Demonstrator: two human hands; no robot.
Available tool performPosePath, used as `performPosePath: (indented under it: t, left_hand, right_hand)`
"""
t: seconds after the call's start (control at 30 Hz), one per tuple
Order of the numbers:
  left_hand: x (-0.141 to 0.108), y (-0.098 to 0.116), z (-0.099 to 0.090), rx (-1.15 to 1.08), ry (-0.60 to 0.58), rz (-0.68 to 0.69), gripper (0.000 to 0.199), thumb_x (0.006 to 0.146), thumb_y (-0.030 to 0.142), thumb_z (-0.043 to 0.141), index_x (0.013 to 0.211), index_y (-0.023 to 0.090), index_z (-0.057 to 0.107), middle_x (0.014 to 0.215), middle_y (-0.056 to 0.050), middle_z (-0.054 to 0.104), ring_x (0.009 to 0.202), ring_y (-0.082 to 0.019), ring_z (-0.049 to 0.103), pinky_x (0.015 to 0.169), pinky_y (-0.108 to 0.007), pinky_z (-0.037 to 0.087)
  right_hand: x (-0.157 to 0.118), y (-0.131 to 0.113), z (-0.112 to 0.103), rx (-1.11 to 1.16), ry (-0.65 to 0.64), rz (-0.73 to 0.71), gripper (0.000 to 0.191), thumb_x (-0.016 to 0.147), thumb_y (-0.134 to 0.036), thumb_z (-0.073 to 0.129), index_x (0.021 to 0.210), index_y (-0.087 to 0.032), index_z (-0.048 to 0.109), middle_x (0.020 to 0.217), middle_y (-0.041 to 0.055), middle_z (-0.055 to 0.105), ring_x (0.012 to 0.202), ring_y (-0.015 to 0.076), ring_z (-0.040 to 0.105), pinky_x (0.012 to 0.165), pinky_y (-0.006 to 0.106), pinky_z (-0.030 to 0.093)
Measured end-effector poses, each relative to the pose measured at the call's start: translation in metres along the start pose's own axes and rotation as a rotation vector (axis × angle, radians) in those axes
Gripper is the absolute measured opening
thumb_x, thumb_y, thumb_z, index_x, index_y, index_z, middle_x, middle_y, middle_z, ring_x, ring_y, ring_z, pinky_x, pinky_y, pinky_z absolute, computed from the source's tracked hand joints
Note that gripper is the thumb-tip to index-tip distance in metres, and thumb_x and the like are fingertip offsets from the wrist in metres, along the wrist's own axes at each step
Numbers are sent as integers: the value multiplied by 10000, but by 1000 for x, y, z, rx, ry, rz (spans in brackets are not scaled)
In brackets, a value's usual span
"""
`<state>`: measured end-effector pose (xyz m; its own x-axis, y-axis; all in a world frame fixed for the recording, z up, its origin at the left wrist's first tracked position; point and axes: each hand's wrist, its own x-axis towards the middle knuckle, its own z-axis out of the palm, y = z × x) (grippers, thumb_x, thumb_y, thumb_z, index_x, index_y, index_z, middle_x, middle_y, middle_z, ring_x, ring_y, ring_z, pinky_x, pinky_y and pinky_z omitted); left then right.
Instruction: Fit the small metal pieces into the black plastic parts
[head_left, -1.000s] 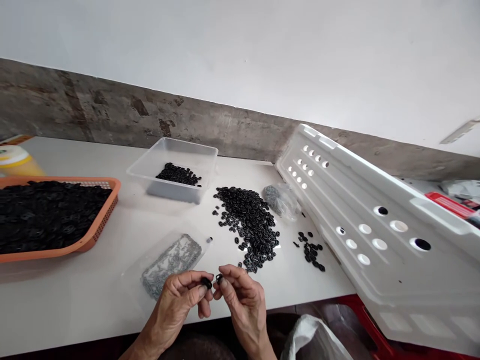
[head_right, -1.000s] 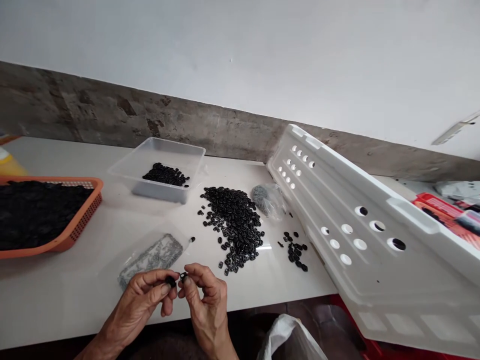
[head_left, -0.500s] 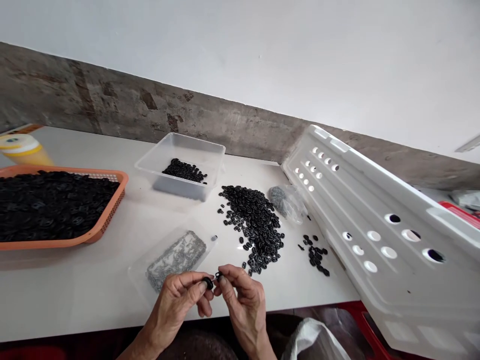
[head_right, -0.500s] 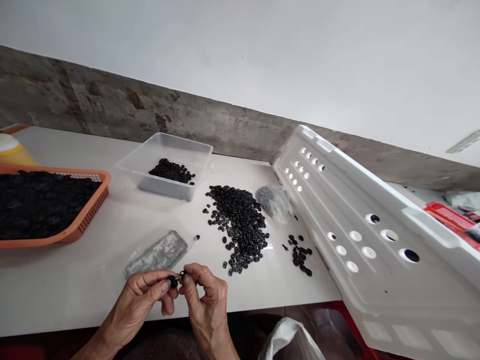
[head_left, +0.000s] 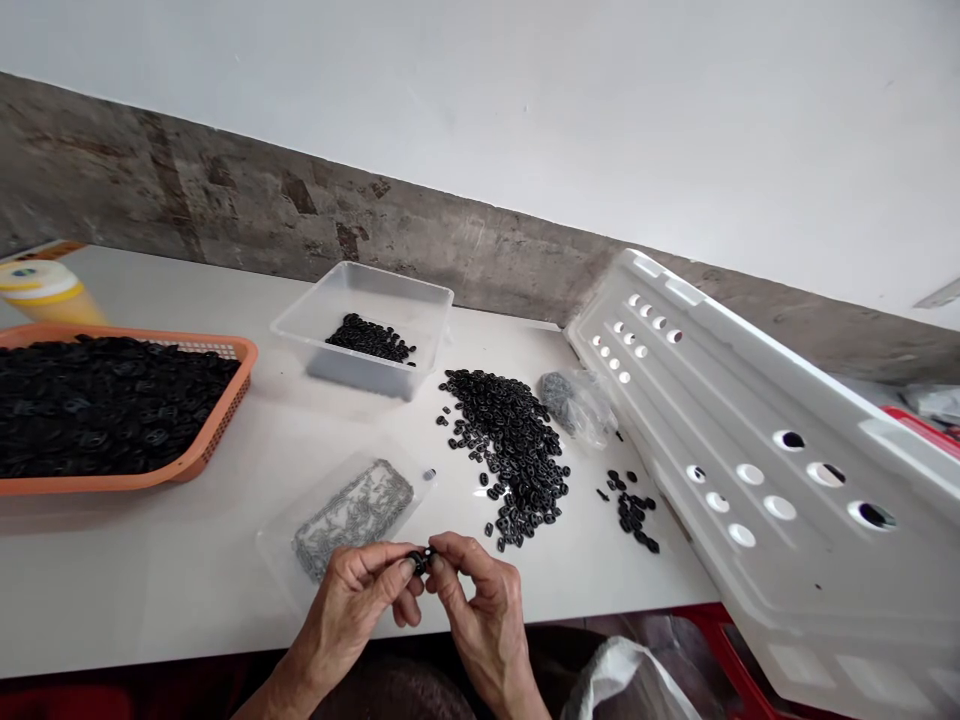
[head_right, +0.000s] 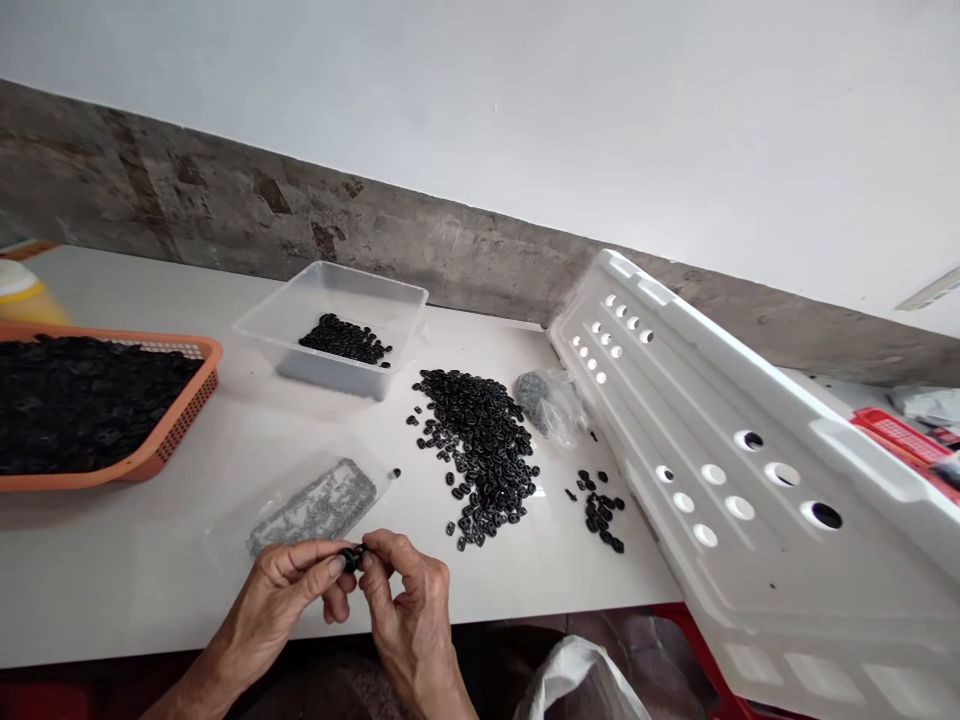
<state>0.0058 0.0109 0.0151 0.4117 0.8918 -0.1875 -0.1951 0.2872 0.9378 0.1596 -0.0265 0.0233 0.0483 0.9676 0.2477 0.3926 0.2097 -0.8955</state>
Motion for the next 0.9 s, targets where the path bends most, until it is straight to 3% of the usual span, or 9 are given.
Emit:
performPosePath:
  t: [0.3, 0.43, 0.73, 0.9]
  left_hand:
    - [-5, 7, 4, 39, 19, 8, 468, 703, 526, 712, 869, 91, 759, 569, -53, 642, 476, -105, 586, 516, -197, 484]
    - [-7, 6, 6, 29, 23, 15, 477, 702, 545, 707, 853, 95, 758, 546, -48, 636, 478, -108, 592, 525, -198, 493]
    - [-5, 5, 3, -12, -42, -42, 434, 731, 500, 709, 879, 94, 761, 604, -38, 641, 450, -90, 600, 502, -166, 469]
    - [-8, 3, 1, -70, -76, -64, 397, 760, 461, 702, 894, 92, 763, 592, -47, 638, 452, -79, 591, 491, -152, 454]
  right_hand:
    - [-1, -6, 1, 51, -31, 30, 245, 930, -313, 508, 1004, -119, 639, 779, 23, 629, 689, 36, 585, 645, 82, 442]
    - [-4, -3, 2, 78, -13, -9, 263, 932, -283, 505, 1121, -132, 609, 771, 13, 624, 695, 34, 583, 658, 86, 446]
    - [-7, -2, -2, 16, -25, -75, 234, 931, -252, 518, 1108, -151, 634, 811, 8, 631, 719, 20, 566, 705, 77, 439]
    - [-8, -1, -4, 46, -37, -84, 227, 927, -250, 527, 1110, -159, 626, 767, -5, 624, 664, 9, 551, 650, 66, 426]
